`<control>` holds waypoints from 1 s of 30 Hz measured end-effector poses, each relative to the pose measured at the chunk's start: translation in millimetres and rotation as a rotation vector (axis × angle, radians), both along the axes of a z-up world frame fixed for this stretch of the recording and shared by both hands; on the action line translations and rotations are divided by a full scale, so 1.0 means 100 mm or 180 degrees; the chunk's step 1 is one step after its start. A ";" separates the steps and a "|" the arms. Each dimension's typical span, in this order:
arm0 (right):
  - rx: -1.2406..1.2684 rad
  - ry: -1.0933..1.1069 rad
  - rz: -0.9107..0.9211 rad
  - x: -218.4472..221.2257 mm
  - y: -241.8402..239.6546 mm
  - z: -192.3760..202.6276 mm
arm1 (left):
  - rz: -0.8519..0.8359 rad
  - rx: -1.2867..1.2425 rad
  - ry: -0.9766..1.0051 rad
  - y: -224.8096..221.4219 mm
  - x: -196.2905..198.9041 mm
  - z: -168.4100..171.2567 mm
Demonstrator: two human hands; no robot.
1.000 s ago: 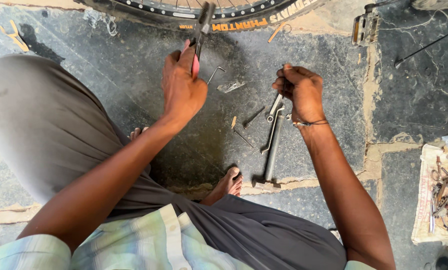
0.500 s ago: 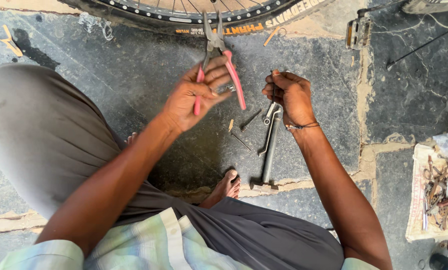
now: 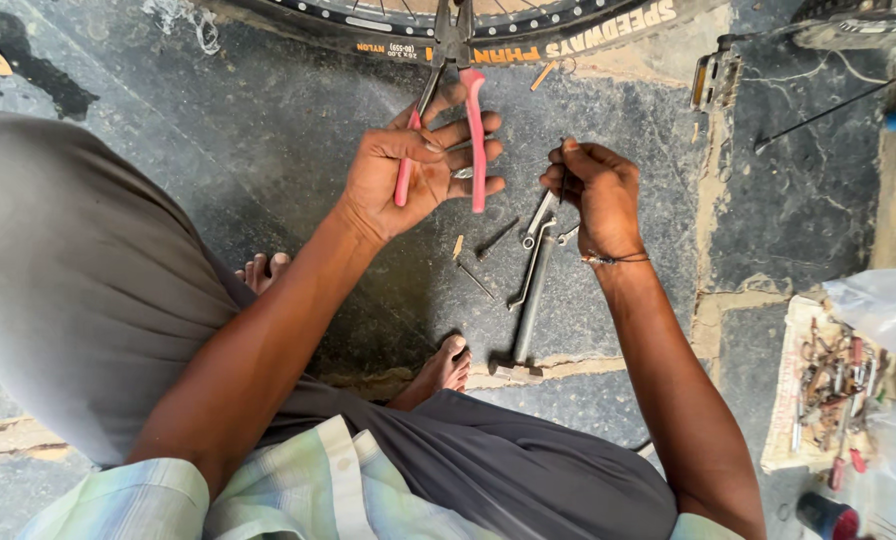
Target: The person works on the brake assembly of a bicycle wheel, tightening and loosening small bolts and adjusting the brake cable with pliers and a wrench while sitting on the floor.
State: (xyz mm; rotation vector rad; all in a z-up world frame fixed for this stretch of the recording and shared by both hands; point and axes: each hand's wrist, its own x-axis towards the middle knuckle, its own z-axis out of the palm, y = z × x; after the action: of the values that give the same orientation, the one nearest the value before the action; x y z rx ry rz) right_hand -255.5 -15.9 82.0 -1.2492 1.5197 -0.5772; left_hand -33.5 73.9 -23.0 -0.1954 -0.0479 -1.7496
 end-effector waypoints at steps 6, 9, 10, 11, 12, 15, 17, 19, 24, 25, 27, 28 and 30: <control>-0.0708 0.0106 0.0191 0.24 -0.13 0.29 | -0.0240 -0.0008 0.0213 -0.02 0.03 -0.05; -0.1337 0.0269 0.0654 0.43 -0.15 0.49 | -0.0423 -0.0184 0.0529 -0.06 -0.04 -0.06; -0.1534 0.0306 0.0900 0.51 -0.14 0.55 | -0.0421 -0.0160 0.0593 -0.08 -0.09 -0.04; -0.1729 0.0356 0.1146 0.57 -0.13 0.61 | -0.0425 -0.0139 0.0670 -0.10 -0.14 -0.01; -0.1724 0.0386 0.1133 0.66 -0.12 0.64 | -0.0445 -0.0139 0.0696 -0.10 -0.15 0.01; -0.2013 0.0680 0.1488 0.92 -0.08 0.67 | -0.0495 -0.0191 0.0679 -0.11 -0.16 0.08; -0.2249 0.1408 0.1735 1.04 -0.05 0.70 | -0.0381 -0.0538 0.0648 -0.15 -0.21 0.12; -0.2826 0.1843 0.2178 1.16 -0.08 0.74 | -0.0459 -0.0571 0.0970 -0.16 -0.27 0.13; -0.3494 0.2947 0.3105 1.38 -0.07 0.82 | -0.0761 -0.0406 0.1659 -0.22 -0.42 0.14; -0.3535 0.3084 0.3293 1.44 -0.08 0.84 | -0.0594 -0.0475 0.1670 -0.22 -0.45 0.17; -0.3552 0.3236 0.3498 1.54 -0.08 0.89 | -0.0427 -0.0531 0.1706 -0.22 -0.47 0.24; -0.3559 0.3280 0.3611 1.58 -0.07 0.93 | -0.0453 -0.0435 0.1765 -0.22 -0.48 0.27; -0.3557 0.3324 0.3748 1.67 -0.08 0.91 | -0.0466 -0.0336 0.1840 -0.21 -0.44 0.31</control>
State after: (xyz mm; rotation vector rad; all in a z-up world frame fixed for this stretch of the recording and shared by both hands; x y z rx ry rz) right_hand -88.5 -23.5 172.9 -3.2838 0.7319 0.1811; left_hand -77.9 53.1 7.9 -0.7900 0.3016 -1.7761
